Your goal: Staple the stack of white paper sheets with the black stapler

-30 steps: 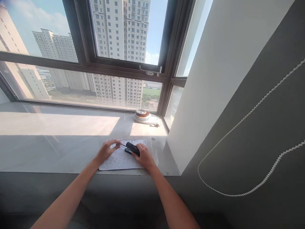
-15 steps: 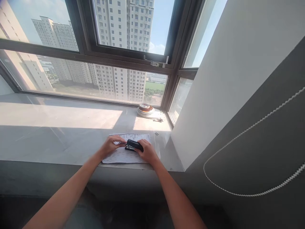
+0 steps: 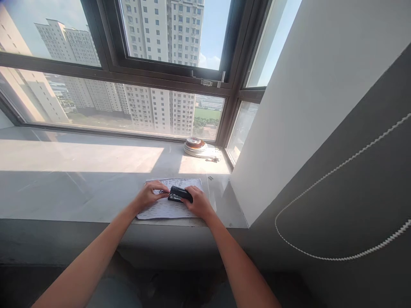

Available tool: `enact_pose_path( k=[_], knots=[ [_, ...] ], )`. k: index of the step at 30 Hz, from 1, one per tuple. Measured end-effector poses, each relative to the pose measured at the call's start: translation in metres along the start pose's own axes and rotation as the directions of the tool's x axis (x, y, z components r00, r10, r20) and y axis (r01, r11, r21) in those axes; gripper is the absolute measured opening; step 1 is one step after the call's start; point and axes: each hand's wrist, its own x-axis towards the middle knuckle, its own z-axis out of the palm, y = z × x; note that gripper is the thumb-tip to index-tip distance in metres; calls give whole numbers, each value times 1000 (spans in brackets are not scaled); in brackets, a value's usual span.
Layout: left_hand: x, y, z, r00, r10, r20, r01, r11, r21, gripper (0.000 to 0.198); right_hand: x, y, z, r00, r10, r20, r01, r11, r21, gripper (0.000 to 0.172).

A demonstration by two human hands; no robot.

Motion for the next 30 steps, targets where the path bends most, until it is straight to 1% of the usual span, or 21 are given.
enact_pose_path(
  k=[6, 9, 13, 15, 18, 21, 24, 26, 28, 30],
  knots=[
    [0, 3, 1, 1000, -24, 2, 24, 1000, -4, 25, 0, 0, 0, 999, 32, -2, -32, 999, 9, 24],
    [-1, 3, -3, 999, -34, -1, 34, 999, 2, 25, 1, 1, -1, 999, 49, -10, -49, 998, 30, 23],
    [-10, 4, -15, 992, -125, -9, 125, 991, 37, 21, 2, 4, -2, 995, 99, -33, -96, 993, 74, 21],
    [-16, 6, -20, 985, -171, -10, 171, 982, 78, 23, 3, 5, -2, 994, 100, -36, -97, 991, 91, 20],
    [-21, 12, -21, 974, -226, -10, 224, 961, 162, 28, 4, 6, -2, 995, 95, -39, -91, 991, 102, 20],
    [-20, 22, -15, 957, -289, 2, 283, 939, 197, 42, 4, 6, -1, 994, 104, -43, -99, 990, 104, 21],
    [-14, 35, 0, 947, -322, 19, 314, 934, 173, 59, 5, 7, -1, 995, 94, -44, -89, 991, 101, 23],
    [-11, 44, 13, 951, -309, 16, 304, 942, 142, 62, 5, 9, 0, 997, 67, -43, -62, 992, 106, 24],
    [-8, 52, 25, 957, -291, 1, 289, 951, 112, 61, 6, 10, 1, 998, 40, -40, -36, 994, 106, 24],
    [-6, 58, 31, 958, -285, -19, 286, 954, 93, 59, 6, 11, 1, 999, 30, -38, -26, 995, 97, 24]
  ],
)
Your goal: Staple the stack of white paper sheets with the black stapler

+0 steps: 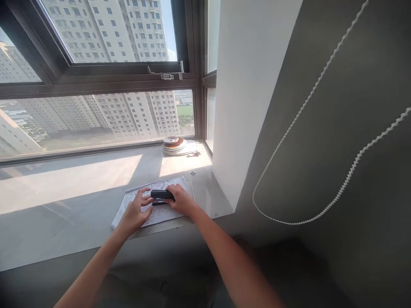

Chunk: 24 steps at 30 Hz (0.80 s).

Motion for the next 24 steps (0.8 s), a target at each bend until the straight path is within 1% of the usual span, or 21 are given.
enact_pose_path(
  k=[2, 5, 7, 9, 10, 11, 13, 14, 15, 16, 19, 20, 22, 24],
  knots=[
    [1, 3, 0, 1000, -3, -1, 3, 1000, -11, 59, 0, 1, 0, 1000, 4, -2, -4, 1000, -14, 25],
    [7, 1, -4, 997, -5, 72, 5, 1000, -4, 54, 0, 0, 0, 999, 24, -47, -26, 998, -57, 29],
    [12, -4, -3, 997, 4, 79, -10, 997, 76, 47, 0, -1, 1, 995, 31, -94, -39, 995, -92, 29],
    [15, -10, 4, 999, 18, 42, -27, 970, 243, 46, -1, -1, -1, 980, 64, -190, -84, 992, -97, 27],
    [16, -14, 9, 999, 17, 33, -27, 941, 336, 50, -2, -1, -3, 959, 101, -264, -127, 988, -86, 26],
    [16, -17, 15, 999, 3, 45, -21, 909, 417, 54, -4, 1, -6, 926, 147, -349, -182, 981, -70, 26],
    [14, -24, 25, 994, -51, 93, -4, 860, 511, 61, -10, 6, -15, 842, 233, -487, -289, 956, -43, 28],
    [12, -27, 30, 991, -72, 112, 2, 848, 529, 63, -14, 11, -21, 811, 257, -525, -329, 943, -46, 29],
    [11, -29, 33, 989, -84, 121, 6, 844, 537, 64, -19, 16, -28, 794, 267, -546, -356, 932, -62, 30],
    [10, -30, 35, 989, -86, 122, 8, 844, 536, 64, -25, 22, -35, 788, 265, -556, -373, 924, -88, 30],
    [8, -31, 36, 990, -82, 117, 10, 856, 516, 64, -41, 40, -55, 789, 235, -567, -392, 904, -171, 29],
    [8, -30, 36, 990, -84, 118, 12, 861, 508, 63, -45, 44, -61, 796, 236, -557, -397, 899, -186, 30],
    [8, -27, 36, 989, -89, 118, 20, 869, 494, 63, -49, 47, -69, 827, 258, -500, -395, 899, -190, 32],
    [8, -24, 36, 989, -97, 114, 30, 873, 486, 64, -49, 45, -72, 877, 272, -397, -363, 915, -174, 33]
  ],
)
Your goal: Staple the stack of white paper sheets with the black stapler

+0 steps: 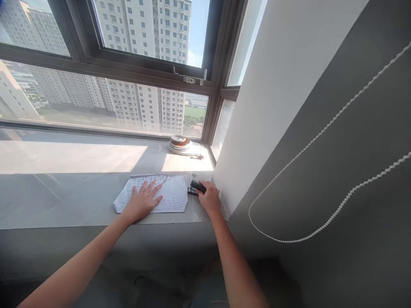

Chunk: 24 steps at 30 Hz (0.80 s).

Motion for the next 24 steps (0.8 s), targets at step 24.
enact_pose_path(
  k=[24],
  knots=[
    [-3, 12, -2, 1000, -24, 6, 23, 999, 47, 68, 35, -77, 31, 911, 126, 394, 45, 916, -398, 59]
  ],
)
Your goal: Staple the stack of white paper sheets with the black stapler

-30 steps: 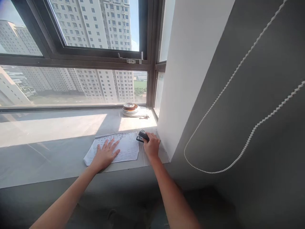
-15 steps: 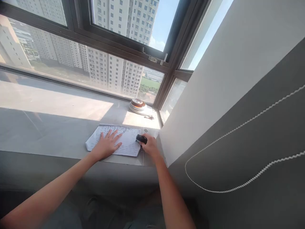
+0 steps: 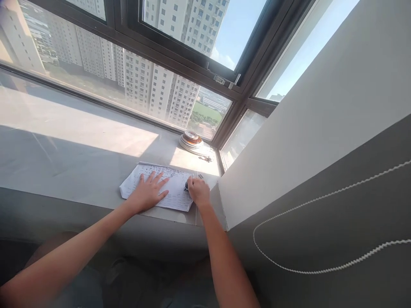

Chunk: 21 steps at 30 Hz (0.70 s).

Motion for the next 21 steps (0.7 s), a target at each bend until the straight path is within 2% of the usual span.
enact_pose_path(
  k=[7, 11, 14, 17, 21],
  knots=[
    [0, -2, 6, 999, 13, -42, -14, 1000, -17, 67, -3, -13, 3, 1000, -13, -11, 10, 979, -204, 57],
    [1, -1, 6, 999, 19, -45, -20, 999, -28, 65, -5, -21, 13, 998, -53, -40, 35, 935, -352, 54],
    [0, 0, 3, 999, 17, -34, -18, 1000, -23, 66, -5, -26, 20, 994, -90, -57, 60, 914, -401, 52],
    [0, 2, -1, 1000, -4, -11, 4, 1000, 3, 65, -3, -23, 17, 994, -103, -33, 86, 936, -341, 49],
    [0, 0, -4, 1000, -10, 23, 10, 1000, 4, 66, -2, 4, -2, 976, -216, -26, 215, 976, -32, 46]
  ],
)
